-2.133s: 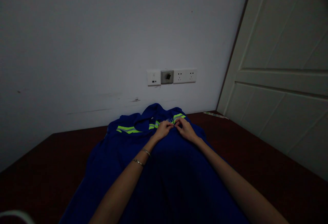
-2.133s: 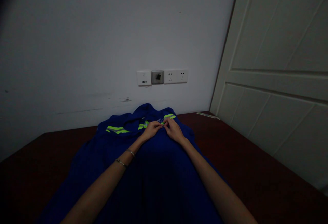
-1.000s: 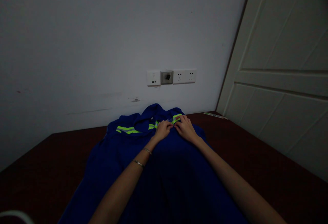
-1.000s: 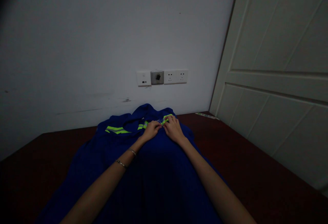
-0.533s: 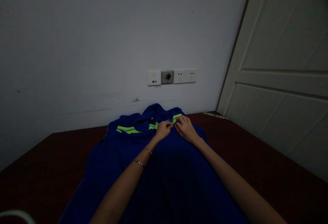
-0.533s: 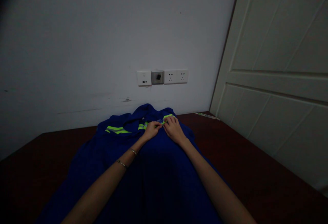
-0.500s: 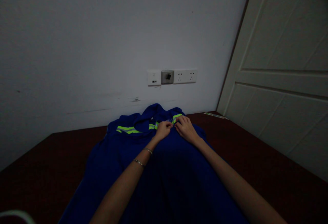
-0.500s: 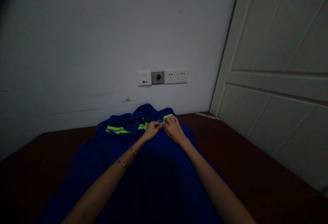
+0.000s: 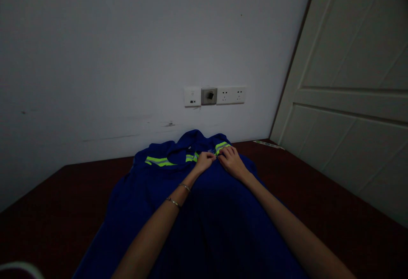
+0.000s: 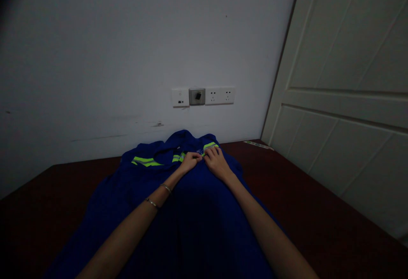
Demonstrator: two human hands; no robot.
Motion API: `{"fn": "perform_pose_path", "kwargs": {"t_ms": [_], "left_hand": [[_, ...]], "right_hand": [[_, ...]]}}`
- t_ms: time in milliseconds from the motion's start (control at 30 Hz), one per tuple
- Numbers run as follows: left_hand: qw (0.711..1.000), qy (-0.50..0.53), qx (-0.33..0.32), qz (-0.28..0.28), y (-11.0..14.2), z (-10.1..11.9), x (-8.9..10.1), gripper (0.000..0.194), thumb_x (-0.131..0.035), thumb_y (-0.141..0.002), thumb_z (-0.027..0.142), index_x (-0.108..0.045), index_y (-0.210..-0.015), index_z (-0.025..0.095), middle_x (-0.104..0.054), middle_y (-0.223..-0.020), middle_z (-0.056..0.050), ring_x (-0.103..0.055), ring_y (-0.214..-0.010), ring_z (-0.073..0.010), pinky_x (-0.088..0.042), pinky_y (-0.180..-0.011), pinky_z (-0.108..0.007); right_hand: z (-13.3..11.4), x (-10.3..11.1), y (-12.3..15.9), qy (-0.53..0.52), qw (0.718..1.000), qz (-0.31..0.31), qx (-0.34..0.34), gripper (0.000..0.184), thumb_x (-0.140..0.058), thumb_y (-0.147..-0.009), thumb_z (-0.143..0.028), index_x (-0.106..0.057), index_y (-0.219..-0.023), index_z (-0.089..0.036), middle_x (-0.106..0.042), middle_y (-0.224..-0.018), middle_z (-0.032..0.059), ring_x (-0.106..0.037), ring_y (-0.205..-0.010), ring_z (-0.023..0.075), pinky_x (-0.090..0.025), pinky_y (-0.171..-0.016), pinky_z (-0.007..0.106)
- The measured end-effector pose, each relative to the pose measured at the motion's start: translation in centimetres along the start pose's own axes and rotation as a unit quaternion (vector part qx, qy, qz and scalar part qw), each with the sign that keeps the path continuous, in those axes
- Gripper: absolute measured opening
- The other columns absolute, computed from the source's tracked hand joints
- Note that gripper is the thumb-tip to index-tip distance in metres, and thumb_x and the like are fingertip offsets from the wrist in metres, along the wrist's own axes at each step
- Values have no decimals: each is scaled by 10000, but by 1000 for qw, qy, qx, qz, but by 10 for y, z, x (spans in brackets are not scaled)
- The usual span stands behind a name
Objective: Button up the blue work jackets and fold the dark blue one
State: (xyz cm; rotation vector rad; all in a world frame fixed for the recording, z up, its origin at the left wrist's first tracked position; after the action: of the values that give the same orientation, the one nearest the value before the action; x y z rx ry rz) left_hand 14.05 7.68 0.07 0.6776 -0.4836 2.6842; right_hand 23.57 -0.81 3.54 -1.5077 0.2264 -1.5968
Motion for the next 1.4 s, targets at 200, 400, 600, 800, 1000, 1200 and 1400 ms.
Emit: {"fn": "perform_pose_path", "kwargs": {"t_ms": [200, 400, 600, 800, 1000, 1200, 1400], "left_hand": [[1000, 26, 9, -8, 0, -4, -2, 164, -547, -686, 101, -696, -753, 99, -682, -746, -34, -586, -706, -135, -439, -685, -230], [999, 12, -30, 4, 1, -2, -1, 171, -545, -708, 134, -695, -786, 108, -689, -776, -44, -601, -732, -152, -446, -711, -255], [996, -52, -58, 30, 0, 1, 1, 169, -562, -719, 145, -697, -818, 121, -696, -841, -65, -616, -781, -164, -449, -761, -268], [992, -95, -77, 40, 2, 5, 2, 167, -562, -728, 146, -700, -817, 124, -699, -851, -75, -621, -806, -174, -445, -782, -273], [992, -78, -87, 39, 3, 6, 4, 177, -553, -739, 164, -701, -835, 140, -700, -852, -56, -620, -805, -167, -442, -784, -268], [997, -35, -59, 19, 0, 2, 1, 182, -547, -726, 152, -703, -816, 129, -697, -808, -49, -611, -753, -160, -450, -724, -258], [998, 54, 22, -8, -1, -2, -1, 165, -566, -674, 96, -708, -757, 112, -687, -739, -32, -589, -701, -144, -447, -714, -256]], "right_hand": [[1, 1, 1, -3, 1000, 24, 1, 149, -466, -837, -196, -612, -830, -165, -534, -932, 99, -427, -921, 223, -336, -838, 404], [25, 9, 1, -118, 987, 39, -101, 116, -562, -752, -235, -609, -852, -200, -499, -1008, 88, -431, -975, 235, -397, -758, 365], [22, 12, -4, -120, 986, 28, -115, 107, -579, -737, -246, -622, -823, -199, -493, -1045, 94, -409, -1014, 251, -391, -785, 392], [6, 6, -8, -43, 996, -26, -70, 84, -547, -779, -204, -622, -766, -171, -520, -1020, 112, -397, -1013, 261, -376, -778, 381], [5, 6, -5, -28, 999, 1, -33, 114, -503, -819, -202, -608, -830, -162, -518, -1004, 109, -405, -992, 244, -356, -769, 362], [3, 0, 1, -8, 1000, 26, -2, 143, -464, -843, -200, -598, -832, -152, -532, -945, 101, -427, -914, 223, -335, -718, 337], [-1, -1, 5, 26, 998, 46, 28, 163, -450, -852, -195, -606, -840, -150, -547, -894, 96, -429, -855, 214, -321, -714, 339]]}}
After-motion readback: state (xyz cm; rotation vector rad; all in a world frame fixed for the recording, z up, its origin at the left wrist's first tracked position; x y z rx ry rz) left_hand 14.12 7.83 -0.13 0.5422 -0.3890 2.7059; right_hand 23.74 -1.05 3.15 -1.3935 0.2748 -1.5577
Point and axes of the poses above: each hand's wrist, its own y-axis away from the middle knuckle, its own x-axis out of the back of the hand, z = x × y, the point moved 6 cm from there along -y, towards the middle knuckle
